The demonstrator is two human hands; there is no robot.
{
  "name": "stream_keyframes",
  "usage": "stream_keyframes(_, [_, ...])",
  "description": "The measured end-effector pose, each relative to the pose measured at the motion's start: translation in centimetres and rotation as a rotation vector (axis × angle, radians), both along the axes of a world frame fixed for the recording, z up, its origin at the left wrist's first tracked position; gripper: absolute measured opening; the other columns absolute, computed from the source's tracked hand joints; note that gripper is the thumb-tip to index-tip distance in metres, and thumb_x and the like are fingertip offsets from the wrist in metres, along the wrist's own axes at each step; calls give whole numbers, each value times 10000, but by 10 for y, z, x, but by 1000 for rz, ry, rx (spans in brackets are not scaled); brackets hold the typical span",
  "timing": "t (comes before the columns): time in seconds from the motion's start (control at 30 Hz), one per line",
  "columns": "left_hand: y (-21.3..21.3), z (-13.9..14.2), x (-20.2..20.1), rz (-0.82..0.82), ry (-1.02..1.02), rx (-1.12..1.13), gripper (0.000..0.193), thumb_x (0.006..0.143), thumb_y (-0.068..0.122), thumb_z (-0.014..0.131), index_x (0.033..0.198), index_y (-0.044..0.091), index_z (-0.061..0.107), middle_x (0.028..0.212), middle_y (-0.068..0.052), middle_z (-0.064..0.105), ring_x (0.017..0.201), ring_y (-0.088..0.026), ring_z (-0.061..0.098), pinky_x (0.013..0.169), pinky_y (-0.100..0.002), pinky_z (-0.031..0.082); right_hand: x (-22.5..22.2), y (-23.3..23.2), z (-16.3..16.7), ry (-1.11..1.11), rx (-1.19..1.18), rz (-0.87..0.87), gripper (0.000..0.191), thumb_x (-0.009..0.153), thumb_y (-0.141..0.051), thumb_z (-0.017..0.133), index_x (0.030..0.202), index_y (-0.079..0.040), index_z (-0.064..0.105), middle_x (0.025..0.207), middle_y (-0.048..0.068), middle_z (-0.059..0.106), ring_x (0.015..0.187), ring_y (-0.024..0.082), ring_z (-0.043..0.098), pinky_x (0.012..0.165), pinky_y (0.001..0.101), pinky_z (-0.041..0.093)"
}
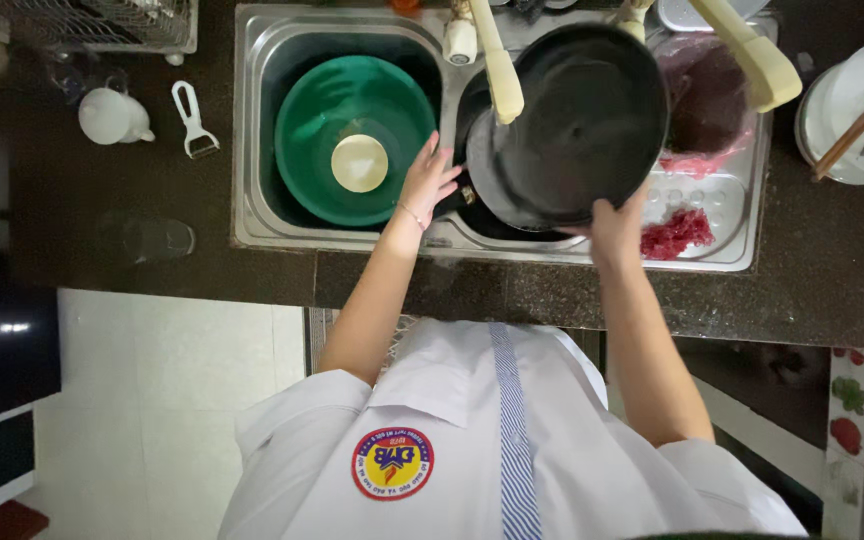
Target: The person carries a used frying pan to the kitchen sink, fills it with water, scrubs its interior and handle with a red sponge using dish soap, rinses the pan under the tap, wipes a metal pot lid with the sponge, and places the pan on a dish rack.
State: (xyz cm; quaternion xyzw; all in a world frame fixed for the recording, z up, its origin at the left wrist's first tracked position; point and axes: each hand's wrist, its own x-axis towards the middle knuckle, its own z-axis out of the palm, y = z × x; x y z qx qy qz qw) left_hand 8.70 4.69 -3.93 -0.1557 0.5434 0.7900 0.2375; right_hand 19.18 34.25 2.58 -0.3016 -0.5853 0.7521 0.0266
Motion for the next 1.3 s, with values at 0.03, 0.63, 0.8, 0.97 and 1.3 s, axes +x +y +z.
stream_keyframes(0.03, [-4,-2,5,-9,-2,-7,776,985,442,591,1625,194,229,1606,-139,422,1280,-330,619,1047,-474,493,0,8,2,195,321,43,889,787,181,399,1597,-65,124,1508,247,422,1321,438,545,1019,563,445])
stream_keyframes(0.63, [-62,-10,-7,-162,650,-763,581,1088,386,447,1563,55,408,1501,-251,522,1406,-367,471,1181,-396,358,-6,82,95,527,1360,-19,746,903,243,504,1562,-66,341,1502,220,529,1468,328,518,1268,394,347])
stream_keyframes(0.8, [-55,15,-19,-319,602,-429,686,1098,539,348,1617,91,349,1645,-228,384,1531,-352,325,1262,-403,239,-2,124,73,613,1381,-65,887,862,258,465,1652,-37,188,1669,227,388,1554,355,352,1299,377,199])
stream_keyframes(0.97, [-58,76,-25,-451,63,632,928,975,770,196,1672,157,210,1728,-144,273,1597,-330,247,1287,-481,131,26,131,61,659,1256,-146,881,922,251,452,1670,-82,126,1702,202,322,1551,312,382,1287,340,293])
stream_keyframes(1.3, [-59,141,-10,-421,-70,1085,971,978,819,188,1701,172,227,1740,-178,256,1627,-405,191,1327,-545,155,66,74,66,648,1217,-347,758,1061,217,478,1647,-82,102,1679,217,261,1597,314,285,1307,340,207])
